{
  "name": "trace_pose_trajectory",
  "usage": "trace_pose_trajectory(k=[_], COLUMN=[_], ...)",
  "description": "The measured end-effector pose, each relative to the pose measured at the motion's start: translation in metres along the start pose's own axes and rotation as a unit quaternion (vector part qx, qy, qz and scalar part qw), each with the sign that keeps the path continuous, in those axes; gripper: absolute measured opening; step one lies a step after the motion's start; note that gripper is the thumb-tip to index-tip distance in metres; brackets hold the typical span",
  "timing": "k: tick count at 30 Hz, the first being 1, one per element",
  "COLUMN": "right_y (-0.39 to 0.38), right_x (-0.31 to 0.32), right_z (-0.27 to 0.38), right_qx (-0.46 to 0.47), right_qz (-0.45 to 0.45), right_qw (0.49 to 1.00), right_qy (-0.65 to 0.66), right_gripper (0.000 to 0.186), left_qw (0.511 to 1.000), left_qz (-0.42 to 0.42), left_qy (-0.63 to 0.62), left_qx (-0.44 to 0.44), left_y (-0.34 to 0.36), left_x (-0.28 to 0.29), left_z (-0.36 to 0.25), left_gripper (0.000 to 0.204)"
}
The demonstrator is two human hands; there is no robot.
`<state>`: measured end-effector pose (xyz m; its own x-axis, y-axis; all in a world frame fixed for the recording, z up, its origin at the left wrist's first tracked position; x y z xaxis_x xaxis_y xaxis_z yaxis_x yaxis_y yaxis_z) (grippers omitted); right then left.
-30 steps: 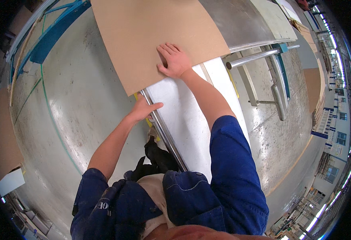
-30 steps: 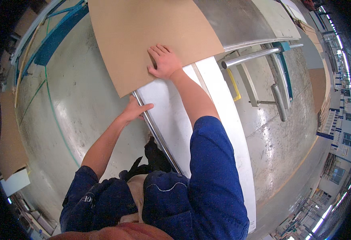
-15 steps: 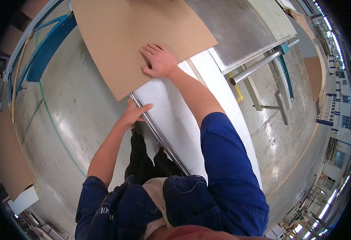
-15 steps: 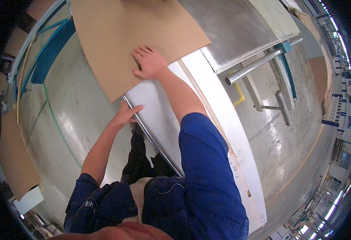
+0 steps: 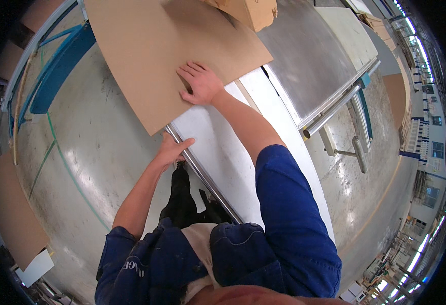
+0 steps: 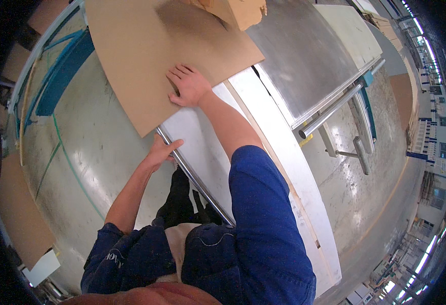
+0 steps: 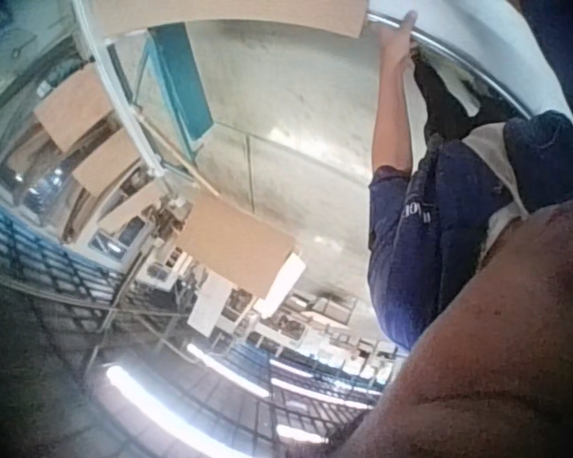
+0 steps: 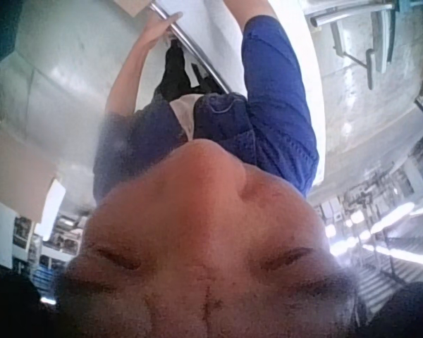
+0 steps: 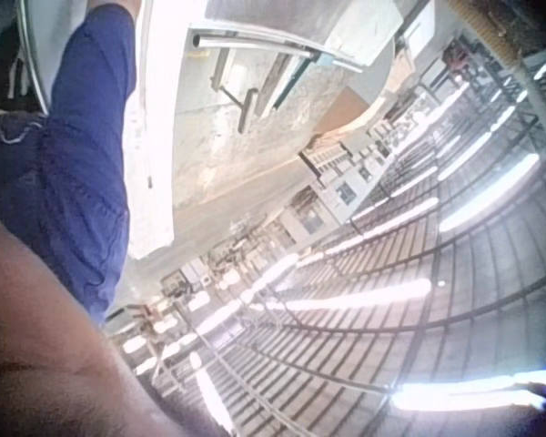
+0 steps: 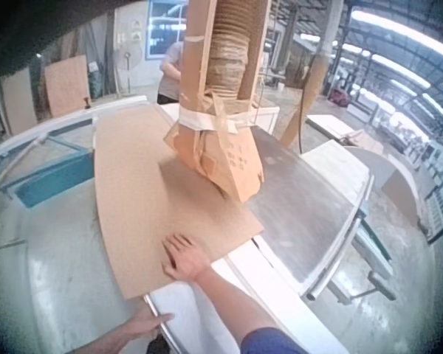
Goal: The person positions and slides large wooden panels through a table saw in an industrial woodworking setting.
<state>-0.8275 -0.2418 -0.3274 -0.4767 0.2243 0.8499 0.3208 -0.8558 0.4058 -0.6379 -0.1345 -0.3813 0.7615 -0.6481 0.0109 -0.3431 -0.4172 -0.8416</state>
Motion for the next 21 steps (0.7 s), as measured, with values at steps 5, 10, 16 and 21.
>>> trace_pose_trajectory(k=[5,10,16,21], right_y=[0.037,0.065,0.103,0.122], right_x=[-0.018,-0.029,-0.040,-0.045], right_z=[-0.021,-0.039,-0.060,-0.070], right_qx=[-0.006,-0.008,-0.022,-0.024], right_qz=[0.015,0.029,0.035,0.030], right_qw=[1.000,1.000,0.999,0.999], right_qy=[-0.001,-0.001,-0.010,-0.007], right_gripper=[0.073,0.073,0.073,0.069], left_qw=[1.000,1.000,1.000,1.000], left_qz=[0.013,0.012,-0.003,-0.011], left_qy=[-0.019,-0.021,-0.014,0.006], left_qx=[-0.012,-0.001,0.003,0.003], left_y=[0.018,0.036,0.053,0.063], left_x=[0.028,0.051,0.080,0.099], left_z=[-0.026,-0.047,-0.078,-0.094], left_gripper=[0.090,0.086,0.083,0.074])
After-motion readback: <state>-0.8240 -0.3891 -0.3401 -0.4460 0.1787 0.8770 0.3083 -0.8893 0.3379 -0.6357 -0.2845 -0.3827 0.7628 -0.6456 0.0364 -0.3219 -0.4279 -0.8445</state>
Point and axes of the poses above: each hand's wrist, its own y-axis towards the middle knuckle, its own x-axis out of the back of the hand, z = x × y, the point moved 9 cm from there along y, towards the middle knuckle, and after that the axes turned 10 degrees about x, right-handed, at the moved point
